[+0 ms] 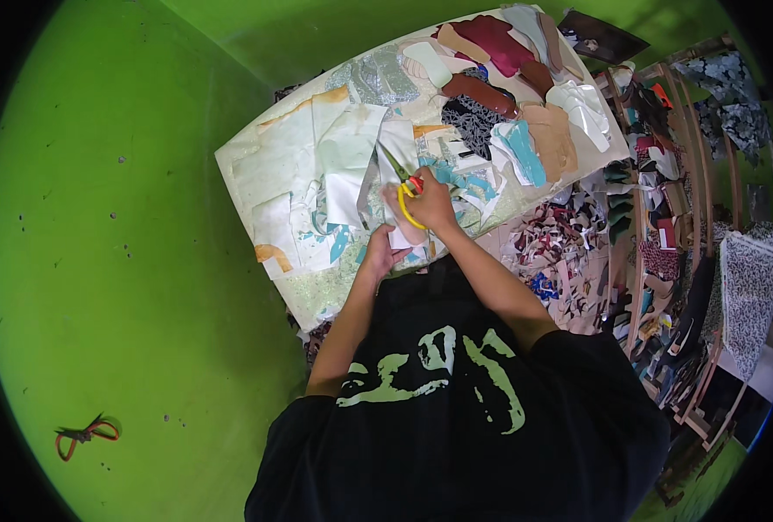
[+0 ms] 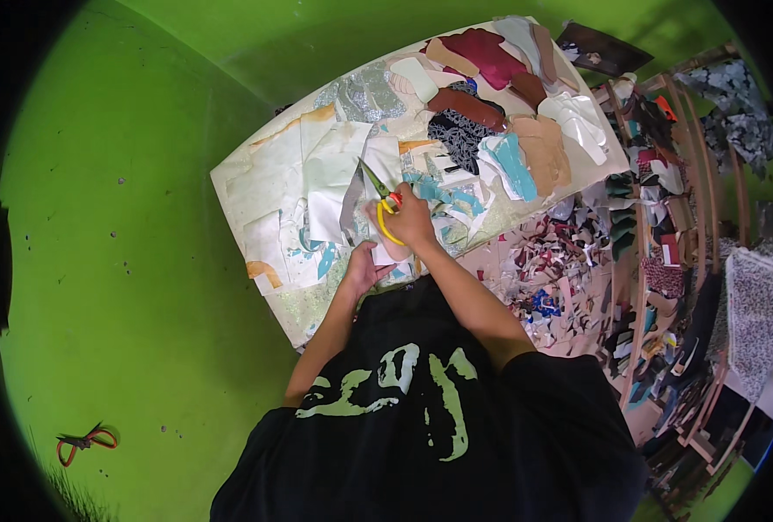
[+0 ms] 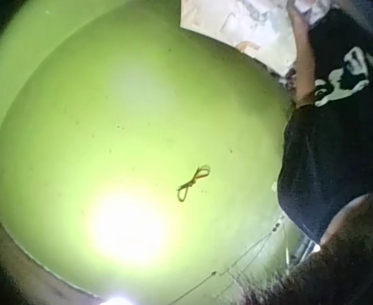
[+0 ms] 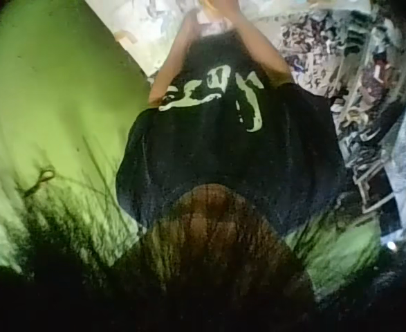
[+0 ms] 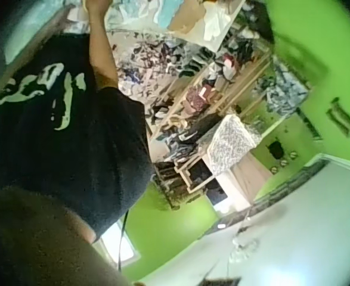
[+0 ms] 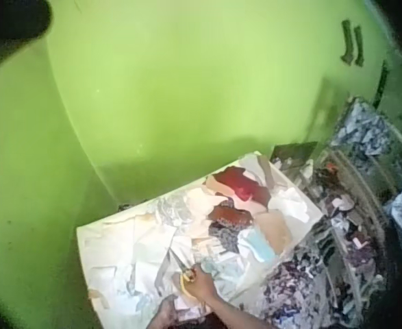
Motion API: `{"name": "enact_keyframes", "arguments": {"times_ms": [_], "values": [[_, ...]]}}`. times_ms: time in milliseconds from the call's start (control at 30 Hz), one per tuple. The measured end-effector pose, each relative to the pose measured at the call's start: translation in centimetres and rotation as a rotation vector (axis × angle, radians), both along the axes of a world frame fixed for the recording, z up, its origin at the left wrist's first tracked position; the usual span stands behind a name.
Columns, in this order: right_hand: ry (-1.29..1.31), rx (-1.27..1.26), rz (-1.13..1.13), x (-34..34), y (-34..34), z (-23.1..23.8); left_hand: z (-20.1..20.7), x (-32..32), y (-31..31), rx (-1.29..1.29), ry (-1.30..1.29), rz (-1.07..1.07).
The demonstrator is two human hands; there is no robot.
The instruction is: Cutting out shoe linings/insoles from a fabric sheet using scissors.
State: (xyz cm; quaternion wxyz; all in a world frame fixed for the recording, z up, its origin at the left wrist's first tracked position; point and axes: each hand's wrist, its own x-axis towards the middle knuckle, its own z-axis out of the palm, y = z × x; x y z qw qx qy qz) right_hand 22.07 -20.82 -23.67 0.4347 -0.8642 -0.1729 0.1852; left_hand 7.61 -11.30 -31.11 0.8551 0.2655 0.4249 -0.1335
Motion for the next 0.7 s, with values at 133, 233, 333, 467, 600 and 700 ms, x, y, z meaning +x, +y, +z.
{"name": "enact_keyframes", "arguments": {"times_ms": [133, 233, 333, 467, 600, 700], "values": [[0.056, -0.001, -0.15, 0.1, -3.5, -0.2, 0.8, 0.1, -0.4, 0.189, 0.077, -0.009], [0.016, -0.095, -0.193, 1.1, -7.1, -2.0, 0.7, 0.0, -0.9, 0.337, 0.099, -0.048], [0.296, 0.044, -0.189, 0.9, -8.6, -5.7, 0.4, 0.4, -1.4, 0.338, 0.073, -0.031], [0.498, 0.202, -0.275, -3.2, -7.0, -7.0, 0.0, 0.3, -1.9, 0.285, 0.043, -0.05], [0.664, 0.309, -0.385, -4.5, -7.4, -7.0, 0.6, 1.0, -2.1, 0.254, 0.036, -0.089], [0.711, 0.314, -0.441, -4.5, -6.8, -5.9, 0.9, 0.6, -1.9, 0.186, 0.027, -0.062]]}}
